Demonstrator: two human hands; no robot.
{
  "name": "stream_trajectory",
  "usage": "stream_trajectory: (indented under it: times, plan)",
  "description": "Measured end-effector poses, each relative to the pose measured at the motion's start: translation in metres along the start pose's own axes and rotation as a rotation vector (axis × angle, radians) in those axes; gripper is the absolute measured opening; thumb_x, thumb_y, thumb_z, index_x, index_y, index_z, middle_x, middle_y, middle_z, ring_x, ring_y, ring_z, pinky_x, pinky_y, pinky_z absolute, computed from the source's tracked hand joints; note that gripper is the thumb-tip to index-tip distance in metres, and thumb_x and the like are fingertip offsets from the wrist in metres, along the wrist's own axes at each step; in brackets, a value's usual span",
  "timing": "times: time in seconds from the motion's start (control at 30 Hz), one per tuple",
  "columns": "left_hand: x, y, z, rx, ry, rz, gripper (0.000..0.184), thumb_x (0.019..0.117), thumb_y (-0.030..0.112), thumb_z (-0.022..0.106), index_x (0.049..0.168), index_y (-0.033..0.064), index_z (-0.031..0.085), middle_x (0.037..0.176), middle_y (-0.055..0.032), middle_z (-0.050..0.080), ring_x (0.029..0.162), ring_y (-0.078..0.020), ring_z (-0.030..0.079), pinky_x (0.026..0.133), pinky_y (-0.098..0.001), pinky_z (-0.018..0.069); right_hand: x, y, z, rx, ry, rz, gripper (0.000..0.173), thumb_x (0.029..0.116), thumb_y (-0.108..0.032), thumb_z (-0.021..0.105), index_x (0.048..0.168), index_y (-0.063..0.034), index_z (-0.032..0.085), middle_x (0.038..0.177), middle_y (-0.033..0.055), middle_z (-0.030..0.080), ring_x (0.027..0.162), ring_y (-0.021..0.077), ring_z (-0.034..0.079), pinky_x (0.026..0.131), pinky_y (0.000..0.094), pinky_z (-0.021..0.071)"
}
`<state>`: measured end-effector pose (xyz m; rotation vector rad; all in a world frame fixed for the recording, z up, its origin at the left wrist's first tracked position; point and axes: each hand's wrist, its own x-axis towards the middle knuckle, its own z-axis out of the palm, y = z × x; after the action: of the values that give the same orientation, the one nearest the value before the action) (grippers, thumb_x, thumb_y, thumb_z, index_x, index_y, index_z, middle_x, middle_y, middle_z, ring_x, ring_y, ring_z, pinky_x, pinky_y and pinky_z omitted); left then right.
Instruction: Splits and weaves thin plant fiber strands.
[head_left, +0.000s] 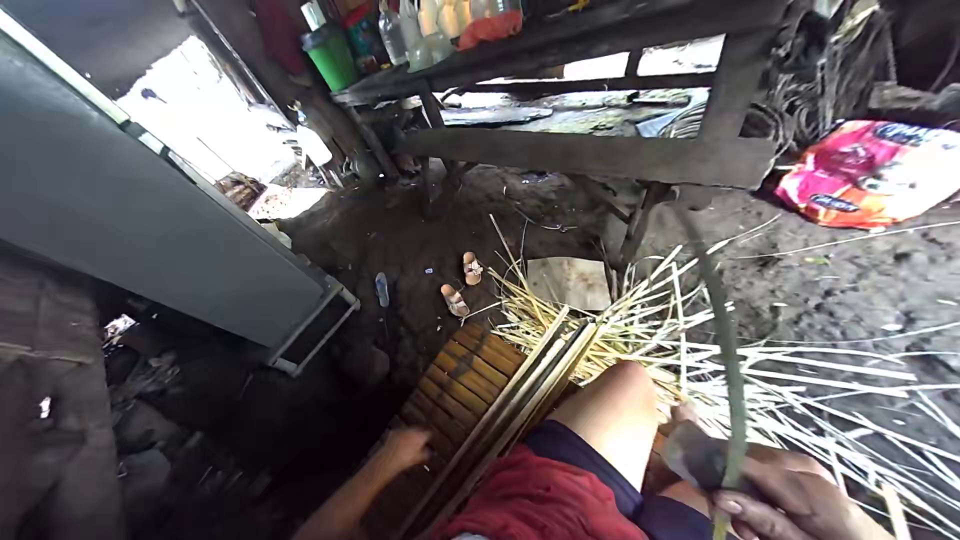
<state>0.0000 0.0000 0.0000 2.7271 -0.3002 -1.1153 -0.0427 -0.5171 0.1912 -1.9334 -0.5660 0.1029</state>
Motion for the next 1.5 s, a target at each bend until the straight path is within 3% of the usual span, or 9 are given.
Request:
stream_trajectory:
  times: [0.2, 0.33, 0.47, 0.67, 1.03, 1.13, 1.23, 1.33, 1.5]
  plan:
    - [-0.024, 0.277, -0.196, -0.884, -0.208, 1.315, 0.073, 0.0888, 0.032, 0.070, 0.141, -0.0123, 0.046, 0.136, -0.0160, 0.062, 0.123, -0.0188, 0.061, 0.107, -0.0342, 0.0480, 0.016, -0.033, 0.016, -0.146, -0.121, -0.211, 0.053, 0.1054, -0.044, 0.054, 0.092, 0.0054, 0.067, 0.073, 0.0170, 0.066, 0.065, 0.0185, 0.065, 0.063, 0.0348, 0.0534]
    - [-0.055, 0.345, -0.222, -0.819, -0.482, 1.643, 0.026, 0.0905, 0.009, 0.072, 0.109, -0.0090, 0.070, 0.094, -0.0104, 0.075, 0.082, -0.0077, 0.070, 0.078, -0.0233, 0.0553, 0.007, -0.043, 0.022, -0.040, -0.026, -0.187, 0.057, 0.0990, -0.050, 0.062, 0.100, 0.0064, 0.065, 0.087, 0.0165, 0.068, 0.084, 0.0152, 0.066, 0.080, 0.0349, 0.0541]
    - [-0.054, 0.357, -0.227, -1.041, -0.180, 1.573, 0.014, 0.0939, -0.003, 0.061, 0.104, -0.0088, 0.069, 0.087, -0.0036, 0.075, 0.074, -0.0034, 0.069, 0.070, -0.0220, 0.0577, -0.044, -0.037, 0.032, 0.077, 0.086, 0.135, 0.062, 0.1066, -0.055, 0.040, 0.099, 0.0019, 0.066, 0.081, 0.0031, 0.066, 0.074, 0.0019, 0.064, 0.069, 0.0264, 0.0561]
    - [-0.028, 0.320, -0.208, -1.072, 0.326, 1.221, 0.029, 0.1032, 0.009, 0.058, 0.132, 0.0091, 0.063, 0.090, -0.0056, 0.074, 0.069, -0.0097, 0.070, 0.063, -0.0251, 0.0610, -0.117, 0.059, 0.106, -0.357, 0.101, 0.842, 0.030, 0.1053, -0.026, 0.057, 0.112, -0.0025, 0.075, 0.113, 0.0275, 0.068, 0.110, 0.0477, 0.065, 0.094, 0.0693, 0.0489]
    - [0.010, 0.308, -0.104, -1.382, 0.650, 0.914, 0.028, 0.1072, 0.015, 0.052, 0.134, 0.0122, 0.061, 0.112, -0.0037, 0.072, 0.079, -0.0173, 0.073, 0.066, -0.0342, 0.0646, -0.041, -0.004, 0.090, 0.057, 0.905, 0.302, 0.016, 0.1010, -0.008, 0.061, 0.112, -0.0017, 0.071, 0.093, 0.0055, 0.073, 0.078, 0.0100, 0.070, 0.072, 0.0288, 0.0623]
    - [0.011, 0.276, -0.065, -1.214, 0.400, 0.807, 0.050, 0.1099, 0.025, 0.043, 0.152, 0.0011, 0.034, 0.135, -0.0134, 0.062, 0.102, -0.0259, 0.071, 0.086, -0.0428, 0.0620, -0.035, 0.009, 0.099, -0.021, 0.915, 0.302, 0.010, 0.0967, -0.005, 0.067, 0.103, 0.0002, 0.073, 0.091, 0.0075, 0.072, 0.077, 0.0109, 0.070, 0.074, 0.0292, 0.0629]
    - [-0.011, 0.260, -0.039, -0.739, -0.179, 0.863, 0.051, 0.1064, 0.026, 0.048, 0.139, -0.0133, 0.050, 0.124, -0.0170, 0.071, 0.109, -0.0224, 0.071, 0.097, -0.0396, 0.0595, -0.043, 0.026, 0.112, -0.247, 0.810, 0.417, 0.016, 0.0993, -0.017, 0.066, 0.099, -0.0052, 0.077, 0.096, 0.0071, 0.073, 0.094, 0.0148, 0.070, 0.088, 0.0338, 0.0582]
    - [-0.013, 0.266, -0.047, -0.609, -0.040, 1.162, 0.025, 0.0973, 0.021, 0.070, 0.119, 0.0100, 0.073, 0.110, 0.0009, 0.076, 0.102, -0.0105, 0.073, 0.092, -0.0291, 0.0605, -0.056, 0.029, 0.121, -0.356, 0.761, 0.466, 0.018, 0.1002, -0.020, 0.065, 0.099, -0.0067, 0.077, 0.096, 0.0092, 0.072, 0.093, 0.0209, 0.070, 0.084, 0.0387, 0.0578]
    - [0.018, 0.311, -0.060, -0.443, -0.058, 1.138, 0.046, 0.0979, 0.020, 0.067, 0.133, -0.0083, 0.060, 0.121, -0.0124, 0.072, 0.108, -0.0140, 0.070, 0.097, -0.0298, 0.0576, -0.070, 0.011, 0.115, -0.475, 0.859, 0.390, 0.017, 0.1003, -0.018, 0.066, 0.097, -0.0055, 0.076, 0.091, 0.0098, 0.070, 0.089, 0.0210, 0.070, 0.080, 0.0348, 0.0576]
